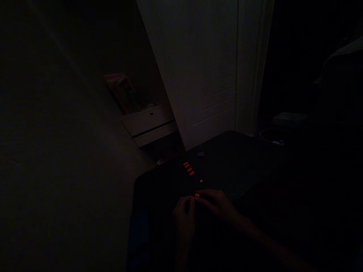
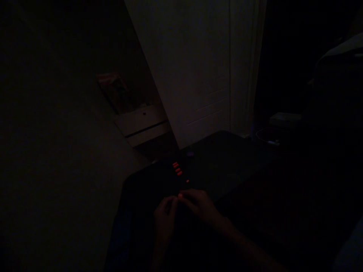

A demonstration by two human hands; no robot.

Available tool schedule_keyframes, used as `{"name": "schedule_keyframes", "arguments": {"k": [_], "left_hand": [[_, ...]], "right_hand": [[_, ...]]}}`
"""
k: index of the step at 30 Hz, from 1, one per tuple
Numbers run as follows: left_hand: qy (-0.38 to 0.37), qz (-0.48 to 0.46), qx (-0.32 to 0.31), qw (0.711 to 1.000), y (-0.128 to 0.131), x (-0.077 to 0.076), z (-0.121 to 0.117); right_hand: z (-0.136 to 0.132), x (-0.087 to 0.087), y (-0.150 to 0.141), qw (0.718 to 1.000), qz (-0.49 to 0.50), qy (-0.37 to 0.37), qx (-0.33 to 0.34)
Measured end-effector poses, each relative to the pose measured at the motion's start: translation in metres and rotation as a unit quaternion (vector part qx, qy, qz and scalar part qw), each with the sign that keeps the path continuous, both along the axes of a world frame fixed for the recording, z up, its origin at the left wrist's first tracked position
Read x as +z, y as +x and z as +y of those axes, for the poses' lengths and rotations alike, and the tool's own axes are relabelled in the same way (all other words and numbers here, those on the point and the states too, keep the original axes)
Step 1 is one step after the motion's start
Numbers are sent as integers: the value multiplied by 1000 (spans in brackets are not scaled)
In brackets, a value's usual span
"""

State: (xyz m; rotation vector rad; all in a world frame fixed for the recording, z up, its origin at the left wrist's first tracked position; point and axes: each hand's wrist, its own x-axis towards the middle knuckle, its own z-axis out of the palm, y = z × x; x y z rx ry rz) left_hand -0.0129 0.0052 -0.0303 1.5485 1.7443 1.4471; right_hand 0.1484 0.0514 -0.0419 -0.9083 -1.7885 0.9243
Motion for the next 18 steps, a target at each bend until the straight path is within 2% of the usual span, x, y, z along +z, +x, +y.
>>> {"name": "schedule_keyframes", "arguments": {"k": [10, 18], "left_hand": [[-20, -54, -25, 998, -3, -1, -2], [-36, -131, -14, 991, 0, 2, -2]], "right_hand": [[0, 1, 2, 999, 32, -24, -6], [0, 0, 2, 1000, 16, -16, 13]]}}
